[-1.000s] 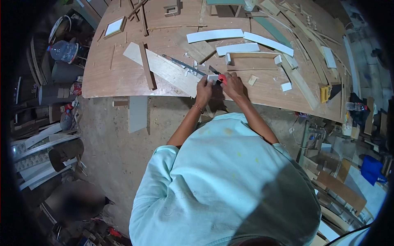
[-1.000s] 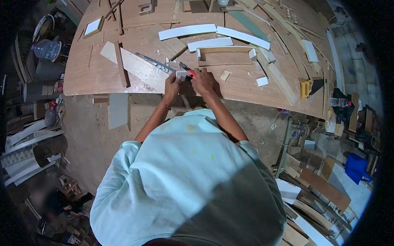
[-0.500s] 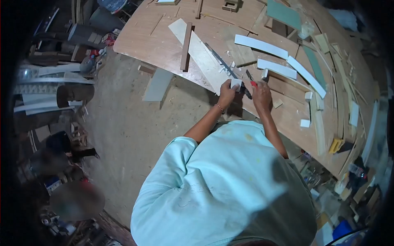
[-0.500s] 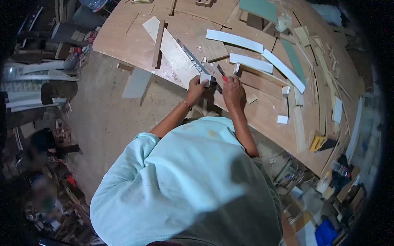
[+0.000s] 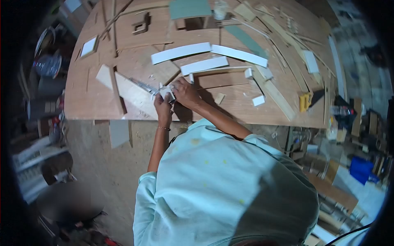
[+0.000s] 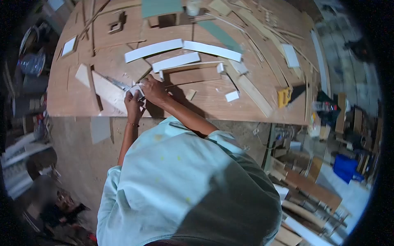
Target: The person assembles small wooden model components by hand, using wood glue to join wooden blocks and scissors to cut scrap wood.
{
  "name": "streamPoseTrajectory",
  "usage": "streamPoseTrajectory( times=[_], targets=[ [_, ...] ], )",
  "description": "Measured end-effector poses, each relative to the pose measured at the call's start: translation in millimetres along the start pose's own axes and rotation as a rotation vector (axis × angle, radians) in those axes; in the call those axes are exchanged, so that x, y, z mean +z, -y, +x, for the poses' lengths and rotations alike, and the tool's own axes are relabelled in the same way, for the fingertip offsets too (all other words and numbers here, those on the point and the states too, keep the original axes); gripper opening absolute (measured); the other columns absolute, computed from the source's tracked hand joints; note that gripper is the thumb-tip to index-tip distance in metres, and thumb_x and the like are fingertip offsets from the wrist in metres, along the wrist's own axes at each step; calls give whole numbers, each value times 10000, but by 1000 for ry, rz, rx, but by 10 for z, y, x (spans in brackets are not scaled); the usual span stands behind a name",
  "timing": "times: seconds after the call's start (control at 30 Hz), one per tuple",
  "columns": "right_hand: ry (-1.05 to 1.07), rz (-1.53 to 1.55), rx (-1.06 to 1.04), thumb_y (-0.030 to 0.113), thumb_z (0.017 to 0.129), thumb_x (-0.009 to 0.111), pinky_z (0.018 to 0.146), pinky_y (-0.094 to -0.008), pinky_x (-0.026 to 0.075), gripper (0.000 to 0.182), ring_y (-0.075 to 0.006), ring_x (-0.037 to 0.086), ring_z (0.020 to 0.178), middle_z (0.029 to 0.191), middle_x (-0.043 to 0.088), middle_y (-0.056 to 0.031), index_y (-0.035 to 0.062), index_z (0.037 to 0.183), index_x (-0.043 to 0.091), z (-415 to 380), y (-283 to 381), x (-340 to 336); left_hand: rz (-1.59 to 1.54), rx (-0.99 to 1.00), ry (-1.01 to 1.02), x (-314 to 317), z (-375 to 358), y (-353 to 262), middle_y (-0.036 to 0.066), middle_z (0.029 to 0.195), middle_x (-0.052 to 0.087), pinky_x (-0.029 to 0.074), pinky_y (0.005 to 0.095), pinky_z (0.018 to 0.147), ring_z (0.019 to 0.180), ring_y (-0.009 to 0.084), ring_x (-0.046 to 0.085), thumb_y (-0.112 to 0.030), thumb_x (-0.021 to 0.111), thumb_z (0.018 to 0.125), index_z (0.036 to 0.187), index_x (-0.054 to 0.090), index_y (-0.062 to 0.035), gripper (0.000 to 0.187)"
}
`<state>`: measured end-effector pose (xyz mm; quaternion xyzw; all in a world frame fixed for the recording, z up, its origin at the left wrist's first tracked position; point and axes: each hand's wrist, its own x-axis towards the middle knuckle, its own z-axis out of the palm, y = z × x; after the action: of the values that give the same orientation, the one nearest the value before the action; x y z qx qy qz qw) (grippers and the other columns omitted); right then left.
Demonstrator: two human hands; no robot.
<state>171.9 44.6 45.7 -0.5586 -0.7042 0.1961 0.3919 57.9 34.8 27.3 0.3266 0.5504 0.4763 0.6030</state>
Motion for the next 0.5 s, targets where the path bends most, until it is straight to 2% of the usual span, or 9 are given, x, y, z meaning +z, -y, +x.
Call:
streamPoseTrajectory(
  times=[0.1, 0.17, 0.4, 0.43, 0.47, 0.5],
  targets=[
    [-88, 53, 99, 104, 726, 516, 658, -352, 441, 156, -295, 536, 751, 820, 520, -149, -18, 817, 549, 99, -37, -237, 186, 3, 115, 132, 178, -62, 21, 698, 515, 419, 215, 470, 572, 96, 501, -127, 488, 816, 831, 469, -50, 80],
    [-117, 2, 207, 111, 724, 524, 645, -365, 441, 158, -303, 543, 727, 820, 527, -148, -3, 830, 553, 164, -38, -466, -38, 108, 156, 457, 179, -224, 13, 678, 493, 404, 217, 498, 574, 80, 466, -97, 514, 799, 781, 469, -19, 92],
    [-317, -76, 267, 109, 715, 530, 640, -383, 439, 151, -337, 541, 709, 758, 553, -177, -1, 815, 557, 279, -463, -780, 32, 118, 299, 969, 356, -223, 46, 753, 546, 438, 229, 542, 636, 97, 516, -84, 510, 797, 838, 491, 2, 97],
    [-335, -55, 273, 101, 715, 526, 642, -388, 437, 147, -344, 539, 708, 759, 552, -184, -4, 813, 556, 351, -472, -780, 49, 132, 302, 978, 412, -238, 48, 753, 545, 442, 230, 548, 645, 97, 519, -80, 509, 796, 834, 492, 1, 92],
    [-310, -83, 255, 91, 716, 519, 653, -393, 433, 137, -348, 534, 730, 767, 553, -186, -3, 809, 554, 408, -462, -786, 73, 135, 210, 986, 451, -244, 52, 757, 542, 444, 234, 552, 651, 102, 519, -72, 514, 788, 832, 495, 1, 88],
    [-297, -30, 240, 92, 719, 517, 666, -396, 428, 130, -340, 533, 750, 780, 554, -181, -5, 800, 550, 466, -540, -679, -20, 127, 176, 967, 484, -254, 57, 764, 539, 455, 248, 555, 659, 118, 523, -63, 522, 776, 832, 498, 3, 90]
  ],
)
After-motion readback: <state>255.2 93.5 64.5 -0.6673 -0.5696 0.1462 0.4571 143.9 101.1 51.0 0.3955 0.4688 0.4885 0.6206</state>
